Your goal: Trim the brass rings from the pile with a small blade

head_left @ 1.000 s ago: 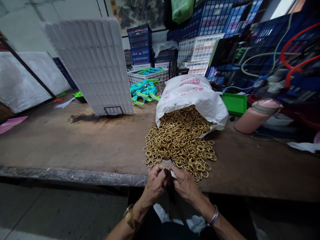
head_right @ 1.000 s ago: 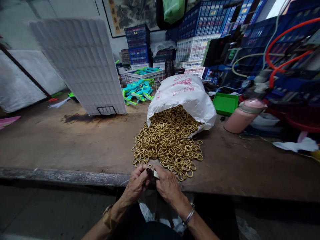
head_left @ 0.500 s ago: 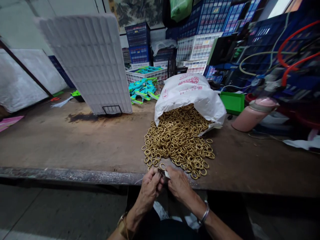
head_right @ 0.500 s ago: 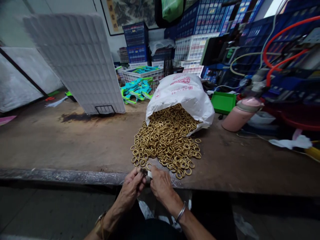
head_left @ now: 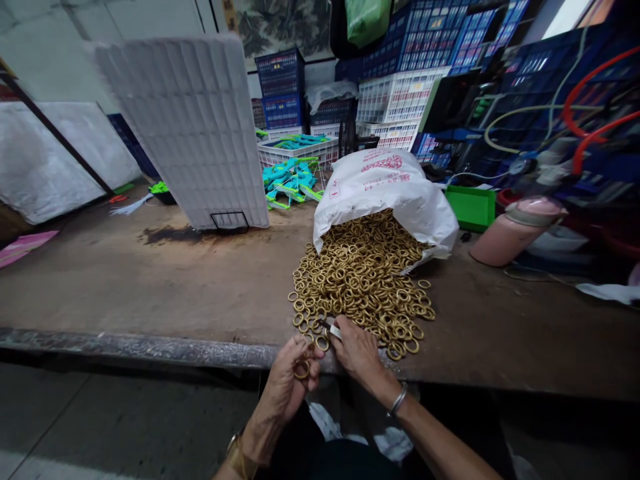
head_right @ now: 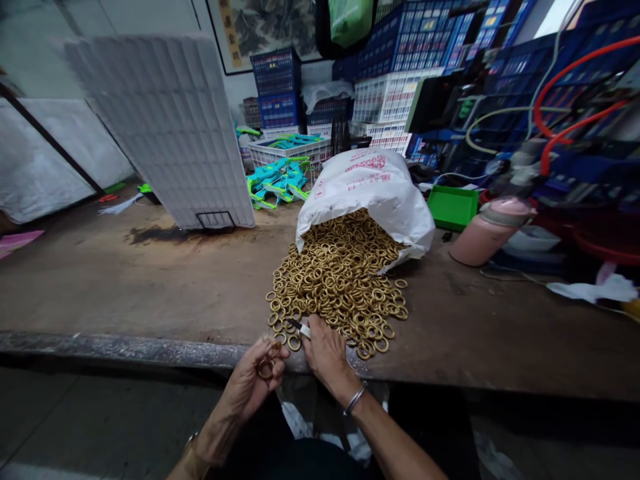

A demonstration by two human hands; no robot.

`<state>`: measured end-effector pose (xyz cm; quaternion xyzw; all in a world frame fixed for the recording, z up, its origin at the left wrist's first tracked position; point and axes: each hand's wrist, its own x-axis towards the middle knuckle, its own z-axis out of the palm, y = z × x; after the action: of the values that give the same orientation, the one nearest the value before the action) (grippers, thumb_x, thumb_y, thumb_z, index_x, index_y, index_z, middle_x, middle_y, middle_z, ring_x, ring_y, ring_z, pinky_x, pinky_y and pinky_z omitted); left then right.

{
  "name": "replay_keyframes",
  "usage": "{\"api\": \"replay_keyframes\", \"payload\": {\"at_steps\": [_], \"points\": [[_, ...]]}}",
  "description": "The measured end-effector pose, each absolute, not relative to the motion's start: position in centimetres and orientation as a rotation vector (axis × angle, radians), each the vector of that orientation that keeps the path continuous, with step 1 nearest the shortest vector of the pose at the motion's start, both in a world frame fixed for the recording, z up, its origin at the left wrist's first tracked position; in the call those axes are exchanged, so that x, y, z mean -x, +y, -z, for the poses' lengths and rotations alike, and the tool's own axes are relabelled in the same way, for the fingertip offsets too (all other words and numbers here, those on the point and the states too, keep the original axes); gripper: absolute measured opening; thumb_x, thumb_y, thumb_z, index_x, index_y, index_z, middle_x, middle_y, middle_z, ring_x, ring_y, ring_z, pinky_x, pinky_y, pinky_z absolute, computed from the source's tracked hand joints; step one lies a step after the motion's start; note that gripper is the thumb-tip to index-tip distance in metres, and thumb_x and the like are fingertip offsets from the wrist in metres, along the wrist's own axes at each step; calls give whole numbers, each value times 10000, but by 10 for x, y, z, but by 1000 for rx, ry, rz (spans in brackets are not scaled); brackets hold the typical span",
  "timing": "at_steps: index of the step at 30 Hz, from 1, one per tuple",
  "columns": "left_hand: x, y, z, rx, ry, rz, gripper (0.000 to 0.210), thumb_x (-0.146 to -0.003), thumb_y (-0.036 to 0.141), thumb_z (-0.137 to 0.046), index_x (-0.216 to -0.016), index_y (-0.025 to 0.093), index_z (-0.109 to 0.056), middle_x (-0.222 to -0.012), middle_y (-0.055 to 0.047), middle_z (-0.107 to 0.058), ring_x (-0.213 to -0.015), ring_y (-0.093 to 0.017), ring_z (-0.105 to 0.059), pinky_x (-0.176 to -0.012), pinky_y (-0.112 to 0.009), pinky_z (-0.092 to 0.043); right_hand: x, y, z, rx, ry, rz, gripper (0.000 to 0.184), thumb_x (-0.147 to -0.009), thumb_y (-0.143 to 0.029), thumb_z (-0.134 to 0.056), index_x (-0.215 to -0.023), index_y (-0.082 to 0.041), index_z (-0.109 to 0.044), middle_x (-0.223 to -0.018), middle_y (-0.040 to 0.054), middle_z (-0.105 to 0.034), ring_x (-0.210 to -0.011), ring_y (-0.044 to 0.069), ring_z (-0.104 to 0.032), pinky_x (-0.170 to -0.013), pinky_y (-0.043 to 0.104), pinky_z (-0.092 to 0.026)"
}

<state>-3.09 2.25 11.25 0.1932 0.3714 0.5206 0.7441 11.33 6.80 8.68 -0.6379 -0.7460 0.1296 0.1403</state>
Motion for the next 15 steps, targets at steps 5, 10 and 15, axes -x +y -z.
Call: {"api": "replay_keyframes", "payload": {"at_steps": [5, 10, 15], "points": [[36, 27, -110, -283, 736, -1106, 274, -680, 243, -637, -925, 160, -546, -703, -13, -599, -521, -74, -506, -429, -155, -332, -110, 70, -85, 1902, -2175, -358, 164, -803, -178, -415, -911, -201, -536, -861, 49, -631, -769, 167, -579, -593, 247, -292], [33, 30, -103, -250, 761, -1136, 191, -658, 272, -674, -693, 123, -559, -712, -18, -588, -585, -89, -533, -417, -150, -354, -115, 72, -83, 1828, -2115, -471, 158, -770, -160, -407, -855, -181, -538, -781, 46, -612, -691, 152, -545, -584, 242, -298], [27, 32, -100, -444, 848, -1175, 223, -653, 291, -690, -762, 147, -561, -682, 3, -578, -541, -79, -515, -391, -142, -343, -119, 69, -96, 1555, -1773, -1029, 83, -718, -204, -420, -665, -188, -482, -604, -31, -515, -558, 100, -440, -529, 205, -317]]}}
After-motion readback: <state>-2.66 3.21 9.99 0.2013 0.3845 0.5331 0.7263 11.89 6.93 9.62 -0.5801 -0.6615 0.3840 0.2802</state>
